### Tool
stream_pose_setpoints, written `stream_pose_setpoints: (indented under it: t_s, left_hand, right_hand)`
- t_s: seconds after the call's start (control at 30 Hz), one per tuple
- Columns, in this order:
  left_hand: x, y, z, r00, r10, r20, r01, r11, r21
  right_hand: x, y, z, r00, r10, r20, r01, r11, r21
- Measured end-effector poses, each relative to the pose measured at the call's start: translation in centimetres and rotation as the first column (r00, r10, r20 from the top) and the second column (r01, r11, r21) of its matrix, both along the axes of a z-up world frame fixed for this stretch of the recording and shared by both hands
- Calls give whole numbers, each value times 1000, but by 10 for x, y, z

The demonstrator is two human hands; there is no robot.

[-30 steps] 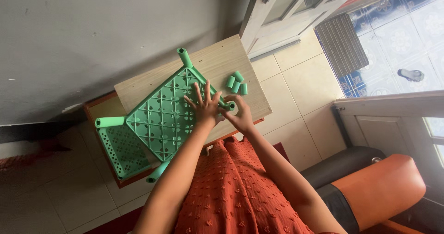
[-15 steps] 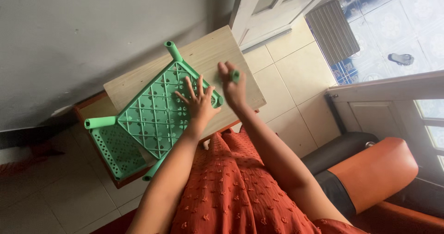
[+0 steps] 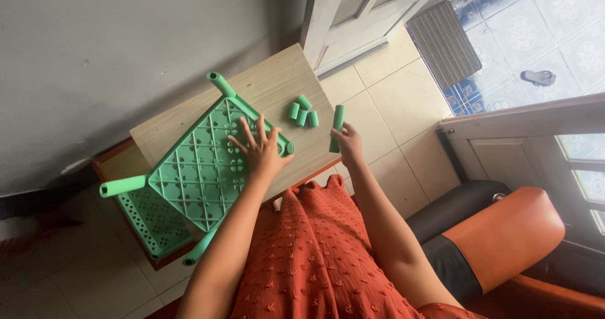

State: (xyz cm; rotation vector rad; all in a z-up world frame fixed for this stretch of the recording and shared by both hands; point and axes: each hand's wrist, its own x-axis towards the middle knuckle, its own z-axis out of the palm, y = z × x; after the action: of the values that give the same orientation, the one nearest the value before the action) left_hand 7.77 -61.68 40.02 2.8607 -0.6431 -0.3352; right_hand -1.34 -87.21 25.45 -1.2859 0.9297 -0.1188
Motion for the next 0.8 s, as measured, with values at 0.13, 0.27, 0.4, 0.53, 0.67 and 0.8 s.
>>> stream_pose_setpoints:
  t_s: [0.13, 0.27, 0.4, 0.53, 0.67, 0.8]
  left_hand:
    - [-3, 2, -2, 999, -2, 48, 3, 1000, -20]
    - [-5, 2, 1, 995, 8, 98, -4, 999, -41]
    - [-7, 2, 7, 997, 9, 74, -6, 999, -35]
    - [-5, 0, 12, 998, 19, 55, -17, 999, -31]
    - [-6, -1, 15, 998, 36, 44, -34, 998, -60]
    - [-5, -2, 18, 999, 22, 43, -20, 999, -43]
  right_hand:
    - [9, 0, -20, 984, -23, -179, -20, 972, -234]
    - [26, -1, -33, 962, -28, -271, -53, 956, -288]
    - [41, -4, -46, 949, -16, -316, -74, 960, -269]
    - [55, -5, -60, 940, 12, -341, -86, 976, -202]
    - [56, -7, -67, 953, 39, -301, -104, 973, -204]
    - [52, -11, -67, 922, 25, -387, -138, 954, -267]
